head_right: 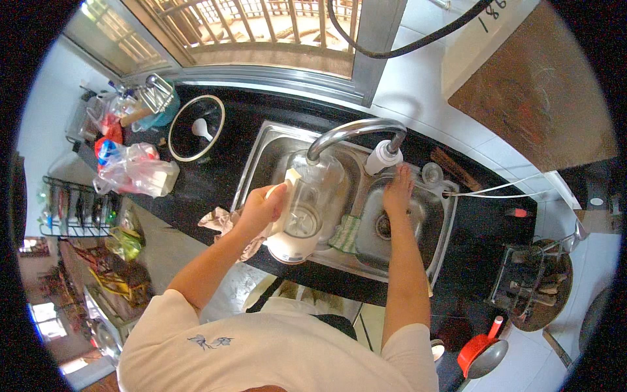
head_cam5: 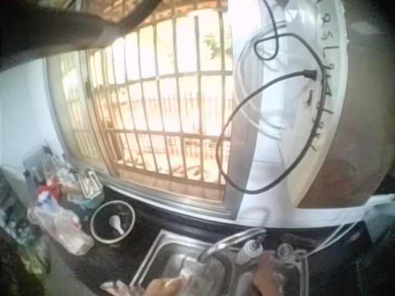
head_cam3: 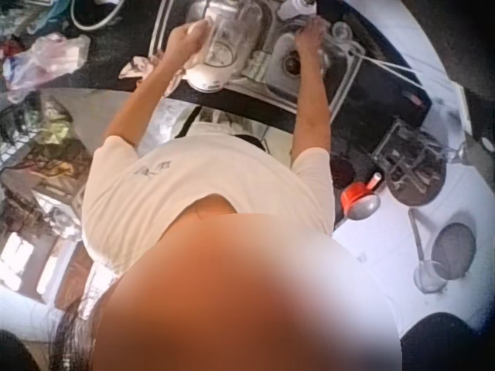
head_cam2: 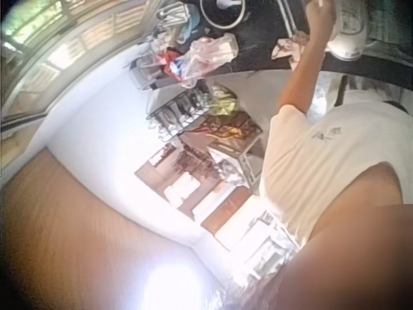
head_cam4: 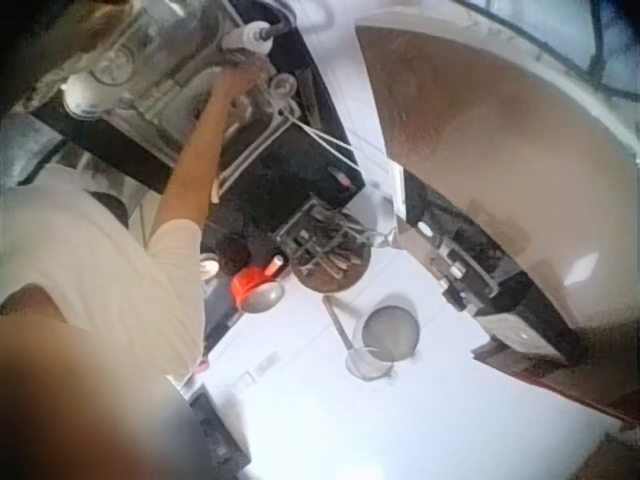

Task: The person retrieves a blender jar and its lid from a storage area and brings them to the kitchen sink. They wash the lid and the blender jar using a sponge and running water, rinsing both thoroughly. The person then washes a metal strainer in the sink. Finally, they place the strainer on the counter and open a red plastic bag containing dried beans.

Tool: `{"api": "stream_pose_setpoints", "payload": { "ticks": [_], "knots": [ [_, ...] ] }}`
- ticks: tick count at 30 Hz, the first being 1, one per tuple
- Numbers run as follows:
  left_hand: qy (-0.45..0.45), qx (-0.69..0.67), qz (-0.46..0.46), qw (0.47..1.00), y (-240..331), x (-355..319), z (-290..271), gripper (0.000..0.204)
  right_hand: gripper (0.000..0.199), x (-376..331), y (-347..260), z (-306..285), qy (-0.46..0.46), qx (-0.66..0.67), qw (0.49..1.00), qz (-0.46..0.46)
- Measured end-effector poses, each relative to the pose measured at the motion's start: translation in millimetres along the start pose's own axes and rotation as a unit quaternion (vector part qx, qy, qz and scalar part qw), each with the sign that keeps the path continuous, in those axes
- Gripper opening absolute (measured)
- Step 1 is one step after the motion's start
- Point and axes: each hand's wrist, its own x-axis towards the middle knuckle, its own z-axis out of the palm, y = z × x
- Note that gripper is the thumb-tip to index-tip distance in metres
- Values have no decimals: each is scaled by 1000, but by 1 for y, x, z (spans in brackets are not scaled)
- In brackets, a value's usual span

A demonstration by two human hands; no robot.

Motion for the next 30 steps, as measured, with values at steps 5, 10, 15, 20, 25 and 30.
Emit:
{"api": "stream_pose_setpoints", "payload": {
  "ticks": [5,10,15,20,25,30],
  "knots": [
    [-19,-22,14,999,-8,1,-5,37,74,3,1,7,-20,65,998,1],
    [-12,-33,16,999,-8,1,-8,38,69,7,6,12,-26,118,993,-10],
    [-7,-11,21,1000,-8,-3,-9,39,63,9,10,16,-20,169,985,-39],
    [-21,-42,11,999,-14,-2,-9,36,61,11,15,19,-15,175,983,-48],
    [-22,-54,9,998,-15,-2,-9,36,62,10,16,20,-6,142,988,-57],
    [-19,-57,-1,998,-15,1,-10,35,66,8,15,20,-13,145,988,-43]
  ]
}}
